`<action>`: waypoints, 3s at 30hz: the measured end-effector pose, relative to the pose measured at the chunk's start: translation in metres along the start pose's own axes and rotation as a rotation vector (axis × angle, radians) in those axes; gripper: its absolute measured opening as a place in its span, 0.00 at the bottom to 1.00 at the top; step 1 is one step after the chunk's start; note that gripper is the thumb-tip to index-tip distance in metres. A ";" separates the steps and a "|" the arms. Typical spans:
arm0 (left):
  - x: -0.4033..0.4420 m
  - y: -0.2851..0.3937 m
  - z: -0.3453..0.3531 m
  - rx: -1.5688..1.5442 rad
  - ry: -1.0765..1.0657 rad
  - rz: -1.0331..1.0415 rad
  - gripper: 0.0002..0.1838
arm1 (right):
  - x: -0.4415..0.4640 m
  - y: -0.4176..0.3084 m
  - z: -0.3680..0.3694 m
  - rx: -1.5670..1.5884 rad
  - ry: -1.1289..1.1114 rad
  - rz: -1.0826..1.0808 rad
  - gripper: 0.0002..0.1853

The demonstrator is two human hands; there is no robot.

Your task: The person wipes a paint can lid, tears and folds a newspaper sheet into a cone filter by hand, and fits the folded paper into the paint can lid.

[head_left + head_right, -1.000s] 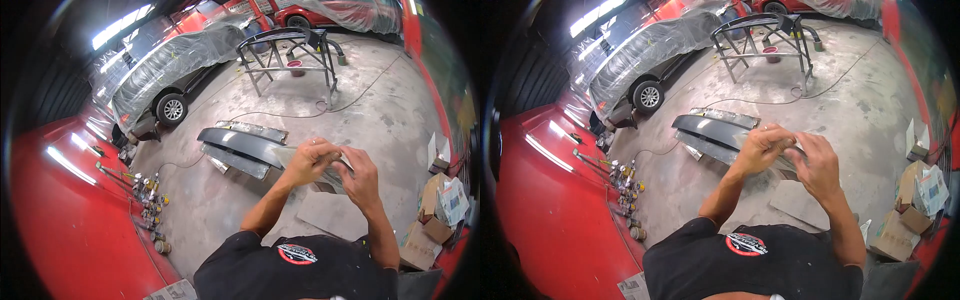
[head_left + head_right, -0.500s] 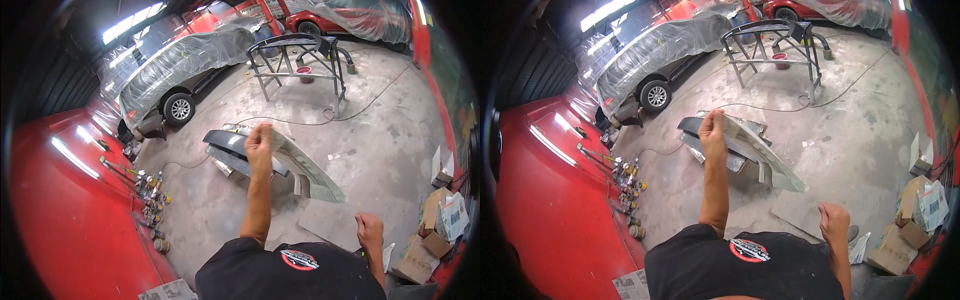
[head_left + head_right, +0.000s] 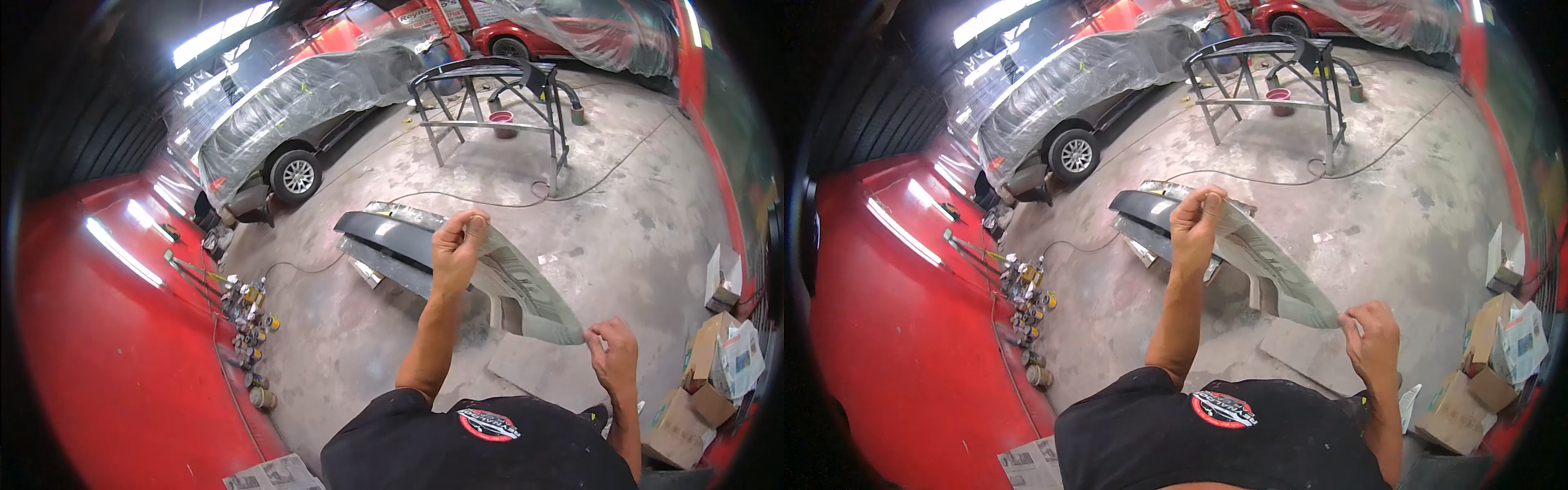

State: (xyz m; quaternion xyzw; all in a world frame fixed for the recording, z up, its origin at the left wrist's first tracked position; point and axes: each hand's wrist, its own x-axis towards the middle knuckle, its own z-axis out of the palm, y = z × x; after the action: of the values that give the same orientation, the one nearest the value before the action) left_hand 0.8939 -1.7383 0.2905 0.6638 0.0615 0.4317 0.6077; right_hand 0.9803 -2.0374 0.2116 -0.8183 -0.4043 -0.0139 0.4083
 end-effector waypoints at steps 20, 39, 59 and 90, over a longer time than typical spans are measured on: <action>-0.012 -0.046 0.008 0.412 0.140 0.151 0.13 | -0.025 -0.026 0.016 0.234 -0.036 0.114 0.06; 0.007 -0.037 0.022 -0.125 -0.767 -0.303 0.11 | -0.033 -0.004 -0.003 -0.014 -0.655 -0.138 0.22; -0.011 0.029 0.076 0.643 -0.918 0.285 0.12 | 0.058 -0.067 -0.029 0.019 0.078 -0.199 0.06; 0.030 0.010 0.001 0.870 -1.070 -0.248 0.19 | 0.044 -0.017 -0.070 -0.006 -0.066 0.040 0.06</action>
State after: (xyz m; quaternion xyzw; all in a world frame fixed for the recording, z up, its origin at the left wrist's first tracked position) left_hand 0.9088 -1.7229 0.3139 0.9562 -0.0037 -0.0906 0.2784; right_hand 1.0199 -2.0507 0.2853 -0.8276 -0.4010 0.0203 0.3923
